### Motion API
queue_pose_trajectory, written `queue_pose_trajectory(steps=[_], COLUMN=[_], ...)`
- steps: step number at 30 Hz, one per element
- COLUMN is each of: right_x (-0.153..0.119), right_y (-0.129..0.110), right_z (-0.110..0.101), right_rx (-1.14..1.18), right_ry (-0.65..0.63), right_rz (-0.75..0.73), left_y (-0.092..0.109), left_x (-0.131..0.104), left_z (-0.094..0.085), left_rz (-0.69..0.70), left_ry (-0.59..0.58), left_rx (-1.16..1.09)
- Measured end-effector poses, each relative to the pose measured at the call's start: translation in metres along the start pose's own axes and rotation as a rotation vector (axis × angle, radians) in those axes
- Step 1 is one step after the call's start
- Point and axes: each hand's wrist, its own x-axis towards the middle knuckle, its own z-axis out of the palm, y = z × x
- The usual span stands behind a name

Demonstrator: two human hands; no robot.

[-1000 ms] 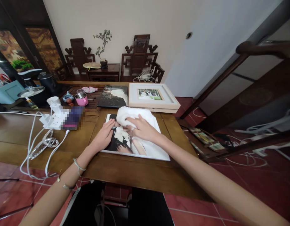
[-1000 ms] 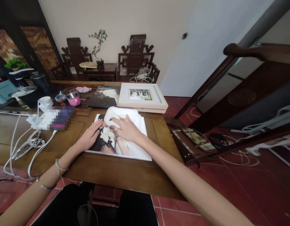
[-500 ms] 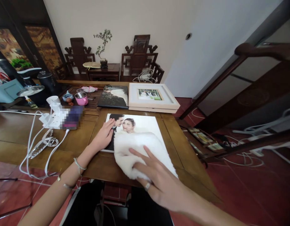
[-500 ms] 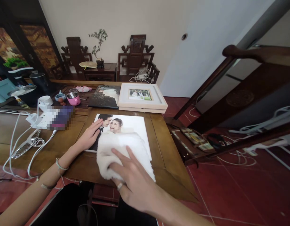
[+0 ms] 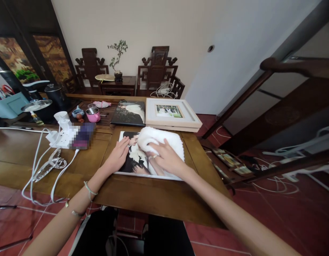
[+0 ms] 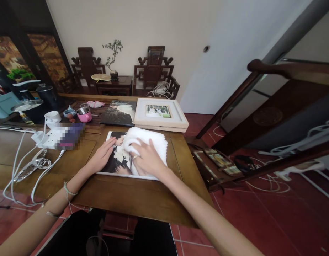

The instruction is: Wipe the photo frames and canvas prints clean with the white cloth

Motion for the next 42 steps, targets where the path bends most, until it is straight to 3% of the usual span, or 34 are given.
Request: queue_pose_trajectory(steps=[5, 9, 12, 17, 20, 22, 26, 30, 34, 39, 42], right_x=[-0.018, -0.046, -0.068, -0.076, -0.043, -0.008, 0.061, 0.087, 0.068, 0.025, -0.004], right_y=[-0.039, -0.045, -0.029, 0.016, 0.026, 0.021, 0.001, -0.009, 0.007, 0.057, 0.079], right_z=[0.013, 0.001, -0.01, -0.01, -0.009, -0.009, 0.001, 0.018, 0.011, -0.021, -0.027], right_rx=[0.034, 0.155, 0.152, 0.159, 0.362, 0.51, 0.607, 0.651, 0.623, 0.507, 0.452], right_ry=[-0.171, -0.221, -0.206, -0.001, 0.138, 0.179, 0.113, 0.01, 0.052, 0.155, 0.189], right_rz=[-0.282, -0.435, -0.319, 0.1, 0.259, 0.272, 0.226, 0.23, 0.219, 0.248, 0.303], left_y=[0.001, 0.0, 0.001, 0.004, 0.006, 0.006, 0.005, 0.004, 0.004, 0.004, 0.004], left_x=[0.001, -0.001, -0.002, -0.004, -0.003, -0.003, -0.004, -0.004, -0.004, -0.003, -0.002], left_z=[-0.004, -0.004, -0.001, -0.001, -0.002, -0.002, -0.002, -0.001, -0.001, -0.002, -0.002], left_rz=[-0.016, -0.001, 0.022, 0.066, 0.069, 0.074, 0.077, 0.08, 0.077, 0.053, 0.019], left_ry=[0.165, 0.14, 0.057, -0.017, -0.025, -0.029, -0.031, -0.039, -0.045, -0.066, -0.065], left_rx=[-0.166, -0.1, -0.008, 0.097, 0.107, 0.112, 0.121, 0.132, 0.135, 0.102, 0.062])
